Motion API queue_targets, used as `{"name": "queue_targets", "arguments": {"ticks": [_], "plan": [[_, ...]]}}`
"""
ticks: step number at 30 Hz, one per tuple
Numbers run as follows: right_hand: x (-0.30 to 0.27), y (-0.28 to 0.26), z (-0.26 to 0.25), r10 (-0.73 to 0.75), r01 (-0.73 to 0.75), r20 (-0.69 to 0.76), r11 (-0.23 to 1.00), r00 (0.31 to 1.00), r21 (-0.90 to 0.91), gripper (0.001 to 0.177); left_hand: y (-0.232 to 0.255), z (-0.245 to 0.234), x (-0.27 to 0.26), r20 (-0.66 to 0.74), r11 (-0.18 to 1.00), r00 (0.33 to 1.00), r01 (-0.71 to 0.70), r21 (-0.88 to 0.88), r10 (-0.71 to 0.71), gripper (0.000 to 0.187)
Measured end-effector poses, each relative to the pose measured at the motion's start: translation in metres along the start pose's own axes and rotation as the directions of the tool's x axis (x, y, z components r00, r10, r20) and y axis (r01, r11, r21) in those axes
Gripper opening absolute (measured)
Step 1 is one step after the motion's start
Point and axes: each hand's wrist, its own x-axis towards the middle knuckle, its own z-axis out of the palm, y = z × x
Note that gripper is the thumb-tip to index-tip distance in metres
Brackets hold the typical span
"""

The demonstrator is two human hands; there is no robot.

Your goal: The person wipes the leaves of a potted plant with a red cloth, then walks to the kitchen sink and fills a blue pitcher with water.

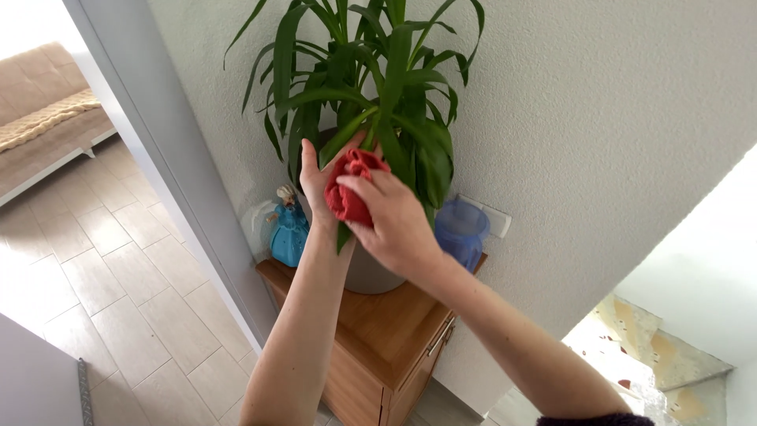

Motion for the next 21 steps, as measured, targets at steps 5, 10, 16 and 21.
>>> {"name": "queue_targets", "arguments": {"ticks": [5, 10, 16, 21], "plan": [[-0.018, -0.039, -0.011, -0.031, 0.035, -0.056, 0.997, 0.998, 0.073, 0.05, -0.002, 0.029, -0.019, -0.026, 1.0, 0.999, 0.024, 0.015, -0.023, 0.095], [-0.037, -0.071, -0.01, -0.071, 0.084, -0.096, 0.986, 0.993, 0.141, 0.053, -0.003, 0.029, -0.014, -0.071, 0.999, 0.997, -0.035, -0.038, 0.032, 0.093], [-0.053, -0.081, -0.014, -0.01, 0.032, -0.068, 0.943, 0.998, 0.332, 0.042, -0.002, 0.021, -0.003, -0.036, 0.994, 0.998, -0.051, -0.097, 0.048, 0.089], [-0.044, -0.069, -0.051, 0.152, -0.172, 0.086, 0.76, 0.985, 0.627, 0.053, -0.012, 0.029, -0.012, 0.011, 0.984, 0.997, -0.07, -0.162, 0.073, 0.06]]}}
